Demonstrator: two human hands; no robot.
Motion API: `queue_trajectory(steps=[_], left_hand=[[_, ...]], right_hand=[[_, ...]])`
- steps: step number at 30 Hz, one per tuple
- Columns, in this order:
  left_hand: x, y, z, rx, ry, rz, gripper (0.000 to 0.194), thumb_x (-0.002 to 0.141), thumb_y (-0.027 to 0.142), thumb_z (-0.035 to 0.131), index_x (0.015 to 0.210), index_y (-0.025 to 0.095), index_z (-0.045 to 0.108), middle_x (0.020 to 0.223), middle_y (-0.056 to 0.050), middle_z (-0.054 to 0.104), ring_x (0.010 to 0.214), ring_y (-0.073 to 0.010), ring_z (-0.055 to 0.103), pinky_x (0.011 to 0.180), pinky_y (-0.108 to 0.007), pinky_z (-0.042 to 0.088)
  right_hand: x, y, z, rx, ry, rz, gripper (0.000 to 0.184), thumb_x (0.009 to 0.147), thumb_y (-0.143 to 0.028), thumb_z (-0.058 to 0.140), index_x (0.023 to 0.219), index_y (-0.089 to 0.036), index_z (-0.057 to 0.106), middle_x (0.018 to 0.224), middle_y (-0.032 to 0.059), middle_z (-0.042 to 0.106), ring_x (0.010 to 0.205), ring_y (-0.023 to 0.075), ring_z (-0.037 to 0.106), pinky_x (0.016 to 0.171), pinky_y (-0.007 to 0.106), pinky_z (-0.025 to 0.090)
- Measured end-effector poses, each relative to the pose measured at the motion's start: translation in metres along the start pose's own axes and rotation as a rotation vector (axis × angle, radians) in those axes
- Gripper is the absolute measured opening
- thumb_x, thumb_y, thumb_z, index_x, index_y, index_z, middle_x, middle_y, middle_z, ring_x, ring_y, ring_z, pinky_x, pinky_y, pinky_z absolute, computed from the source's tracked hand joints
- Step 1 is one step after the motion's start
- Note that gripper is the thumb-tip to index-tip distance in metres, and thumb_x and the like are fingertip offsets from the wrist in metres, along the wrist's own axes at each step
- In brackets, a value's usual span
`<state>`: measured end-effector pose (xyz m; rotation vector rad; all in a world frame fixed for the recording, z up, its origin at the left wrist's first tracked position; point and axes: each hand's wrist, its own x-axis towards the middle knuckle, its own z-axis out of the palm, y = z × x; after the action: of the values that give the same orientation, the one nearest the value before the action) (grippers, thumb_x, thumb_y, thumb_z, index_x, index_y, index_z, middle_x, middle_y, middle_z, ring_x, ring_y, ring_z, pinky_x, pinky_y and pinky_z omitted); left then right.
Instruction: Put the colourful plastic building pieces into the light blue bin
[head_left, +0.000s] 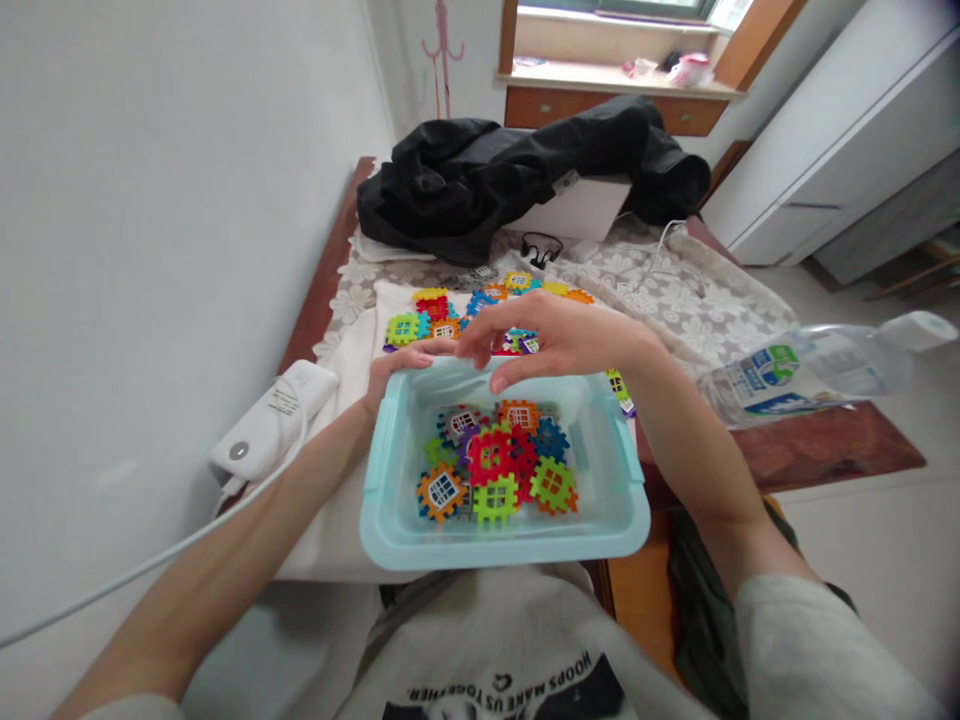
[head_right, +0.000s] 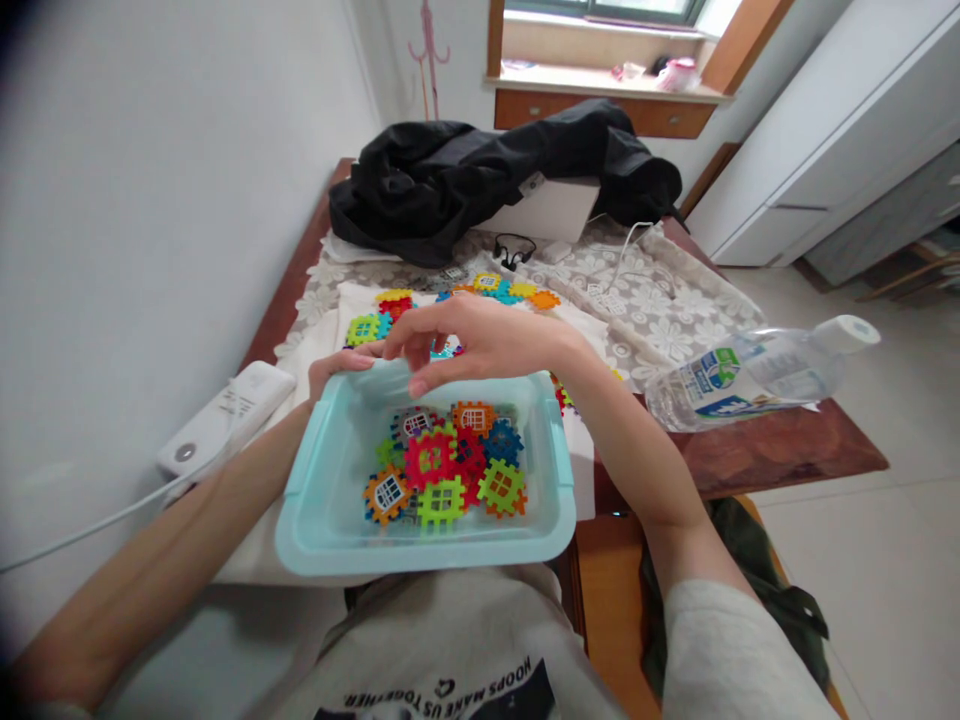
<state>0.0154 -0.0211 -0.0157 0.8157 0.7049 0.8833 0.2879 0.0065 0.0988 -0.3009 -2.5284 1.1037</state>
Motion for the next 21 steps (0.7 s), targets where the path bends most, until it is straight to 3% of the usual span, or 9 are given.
queue_trajectory(steps=[5, 7, 9, 11, 13, 17, 21], left_hand=[[-0.001, 0.005, 0.002, 0.041, -0.079, -0.025, 0.045, 0.068, 0.038, 0.081, 0.105, 0.014, 0.090, 0.094, -0.012, 0.085, 0.075, -0.0253, 0.078, 0.068, -0.032, 0.066], [-0.002, 0.006, 0.002, 0.038, -0.093, -0.029, 0.045, 0.068, 0.038, 0.081, 0.107, 0.014, 0.090, 0.096, -0.012, 0.085, 0.076, -0.0250, 0.077, 0.067, -0.033, 0.066], [-0.002, 0.007, 0.002, 0.030, -0.100, -0.029, 0.044, 0.069, 0.037, 0.080, 0.106, 0.014, 0.090, 0.097, -0.012, 0.085, 0.077, -0.0256, 0.078, 0.067, -0.033, 0.066], [-0.001, 0.006, 0.002, 0.029, -0.098, -0.029, 0.044, 0.069, 0.035, 0.078, 0.106, 0.014, 0.089, 0.098, -0.013, 0.085, 0.078, -0.0263, 0.078, 0.068, -0.033, 0.066], [-0.001, 0.006, 0.002, 0.037, -0.089, -0.023, 0.044, 0.069, 0.034, 0.077, 0.105, 0.013, 0.090, 0.100, -0.013, 0.085, 0.077, -0.0262, 0.078, 0.068, -0.033, 0.067], [-0.001, 0.005, 0.003, 0.021, -0.054, -0.009, 0.041, 0.066, 0.035, 0.079, 0.099, 0.013, 0.091, 0.102, -0.013, 0.086, 0.076, -0.0260, 0.079, 0.067, -0.032, 0.066], [-0.001, 0.004, 0.004, 0.008, -0.046, -0.002, 0.039, 0.066, 0.034, 0.079, 0.097, 0.013, 0.091, 0.102, -0.014, 0.086, 0.078, -0.0264, 0.079, 0.068, -0.032, 0.066]], right_hand=[[0.002, 0.061, -0.005, -0.118, 0.155, 0.187, 0.042, 0.108, -0.055, 0.071, 0.129, -0.019, 0.077, 0.116, 0.0090, 0.083, 0.101, 0.0210, 0.075, 0.093, 0.035, 0.059], [0.000, 0.082, -0.001, -0.272, 0.134, 0.298, 0.051, 0.102, -0.054, 0.079, 0.140, -0.021, 0.075, 0.138, 0.0136, 0.078, 0.121, 0.0277, 0.074, 0.106, 0.042, 0.060], [-0.002, 0.093, 0.007, -0.396, 0.055, 0.416, 0.064, 0.095, -0.047, 0.085, 0.153, -0.025, 0.070, 0.161, 0.0150, 0.067, 0.145, 0.0341, 0.066, 0.123, 0.049, 0.053], [-0.004, 0.093, 0.016, -0.432, -0.017, 0.518, 0.069, 0.096, -0.042, 0.083, 0.161, -0.028, 0.065, 0.170, 0.0130, 0.062, 0.156, 0.0361, 0.059, 0.130, 0.050, 0.049], [-0.005, 0.086, 0.022, -0.426, -0.042, 0.583, 0.065, 0.098, -0.042, 0.079, 0.161, -0.030, 0.066, 0.166, 0.0106, 0.067, 0.151, 0.0348, 0.065, 0.126, 0.046, 0.053], [-0.005, 0.074, 0.025, -0.433, -0.011, 0.636, 0.058, 0.101, -0.041, 0.075, 0.158, -0.033, 0.068, 0.156, 0.0087, 0.075, 0.139, 0.0317, 0.073, 0.115, 0.040, 0.059], [-0.006, 0.075, 0.026, -0.426, 0.035, 0.638, 0.073, 0.098, -0.038, 0.078, 0.169, -0.035, 0.058, 0.164, 0.0089, 0.070, 0.144, 0.0330, 0.071, 0.119, 0.043, 0.057]])
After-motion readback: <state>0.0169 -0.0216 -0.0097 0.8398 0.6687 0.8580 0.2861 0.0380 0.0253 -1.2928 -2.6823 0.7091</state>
